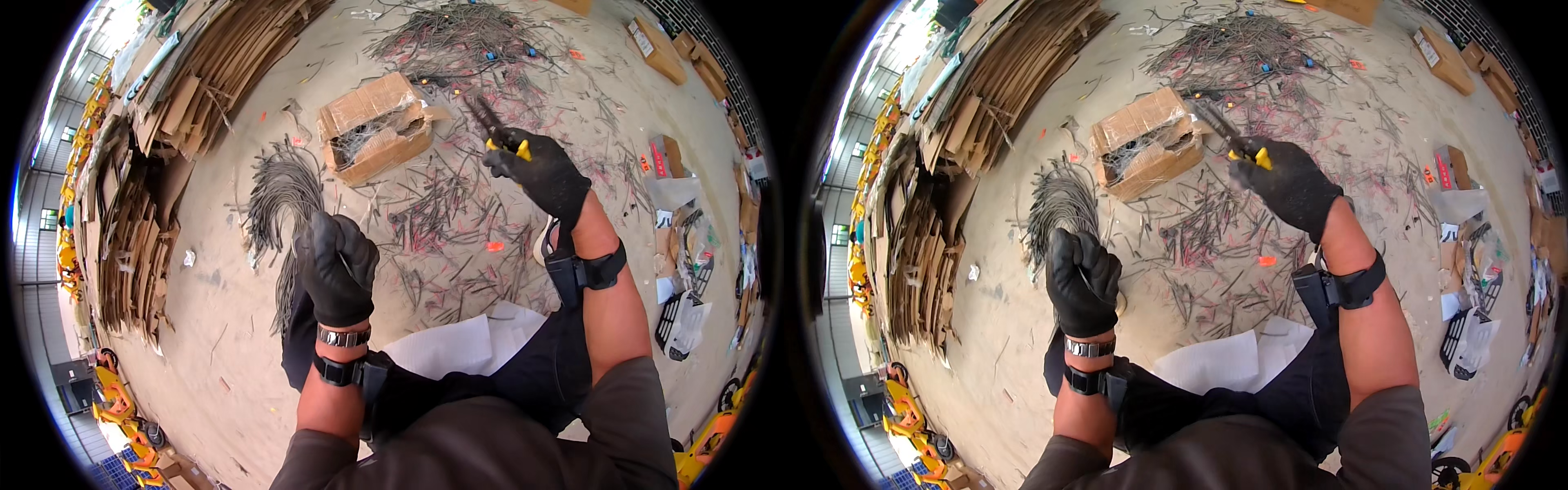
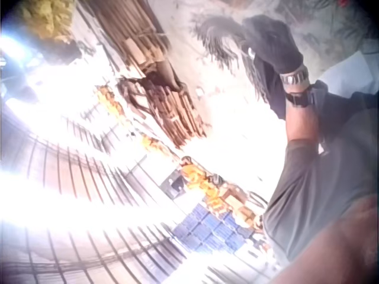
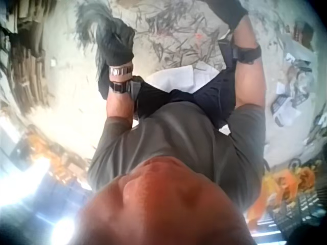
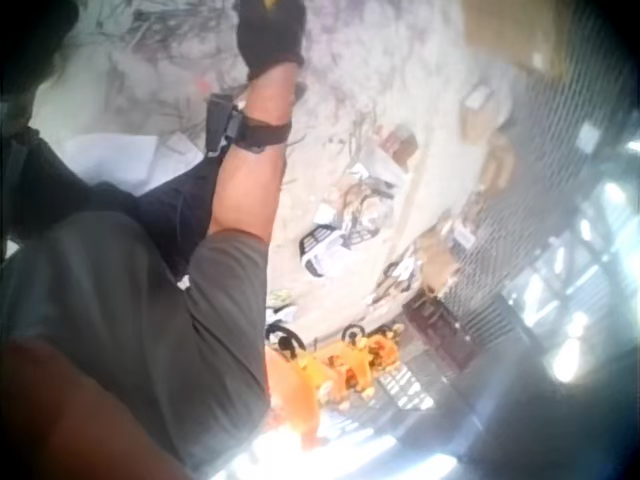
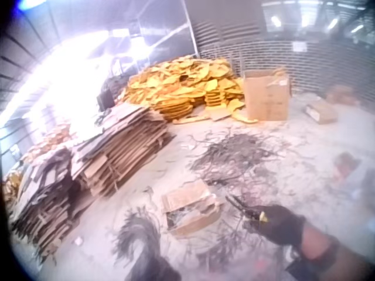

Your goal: The person sits on the floor and uses yellow-handled pliers to strip the insulation from black electrical wires. They repeatedly pick up wire segments, cut the ends, and pull the insulation off to expose the metal core, dropping the processed pieces onto a pile.

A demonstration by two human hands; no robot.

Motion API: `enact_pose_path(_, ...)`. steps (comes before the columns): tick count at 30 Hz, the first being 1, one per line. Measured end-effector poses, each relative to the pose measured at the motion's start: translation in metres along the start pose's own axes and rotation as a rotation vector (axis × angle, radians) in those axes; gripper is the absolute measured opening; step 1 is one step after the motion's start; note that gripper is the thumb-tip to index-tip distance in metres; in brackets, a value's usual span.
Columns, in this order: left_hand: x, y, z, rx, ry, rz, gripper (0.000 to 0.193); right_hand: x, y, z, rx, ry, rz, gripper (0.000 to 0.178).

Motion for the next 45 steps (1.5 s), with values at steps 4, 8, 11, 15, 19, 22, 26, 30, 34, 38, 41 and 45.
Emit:
enact_pose_path(4, -0.016, -0.001, -0.001, -0.073, 0.037, 0.0, 0.035, 0.021, 0.028, 0.004, 0.088, 0.048, -0.478, 0.03)
enact_pose_path(8, -0.015, -0.006, -0.01, -0.102, 0.016, 0.051, 0.038, 0.043, 0.088, 0.013, 0.277, 0.107, -0.781, 0.029)
enact_pose_path(11, -0.01, -0.007, -0.014, -0.142, 0.01, 0.082, 0.039, 0.047, 0.133, 0.021, 0.39, 0.17, -0.887, 0.03)
enact_pose_path(15, -0.008, -0.008, -0.027, -0.069, -0.011, 0.184, 0.039, 0.056, 0.177, 0.029, 0.509, 0.185, -1.022, 0.033)
enact_pose_path(19, -0.034, -0.03, -0.02, -0.302, 0.259, -0.33, 0.041, 0.073, 0.191, 0.033, 0.494, 0.087, -0.928, 0.03)
enact_pose_path(22, -0.043, -0.035, -0.018, -0.349, 0.36, -0.653, 0.044, 0.081, 0.183, 0.043, 0.555, 0.183, -0.997, 0.021)
enact_pose_path(26, -0.033, -0.027, -0.044, -0.39, 0.2, -0.509, 0.045, 0.088, 0.155, 0.046, 0.544, 0.196, -0.948, 0.038)
enact_pose_path(30, -0.035, -0.039, -0.054, -0.224, 0.413, -0.899, 0.03, 0.094, 0.14, 0.039, 0.429, 0.145, -0.991, 0.041)
enact_pose_path(34, -0.011, -0.077, -0.068, -0.201, 0.589, -1.155, 0.015, 0.091, 0.094, 0.031, 0.363, 0.076, -1.124, 0.048)
enact_pose_path(38, 0.004, -0.055, -0.063, -0.434, 0.183, -0.455, 0.023, 0.066, 0.033, 0.022, 0.16, -0.009, -1.223, 0.048)
enact_pose_path(41, 0.007, -0.029, -0.048, -0.24, 0.038, -0.495, 0.027, 0.06, 0.016, 0.021, 0.082, -0.031, -1.239, 0.047)
enact_pose_path(45, 0.027, 0.024, -0.029, 0.129, -0.067, -0.628, 0.037, 0.062, 0.019, 0.024, 0.072, -0.035, -1.226, 0.044)
Point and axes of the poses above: each hand's wrist, its own z-axis away from the middle knuckle, its own y-axis out of the palm, x = y × z, the point moved 7 cm from there along -z, towards the middle knuckle, and after that the axes turned 4 degrees about -y, right-handed, at the moved point
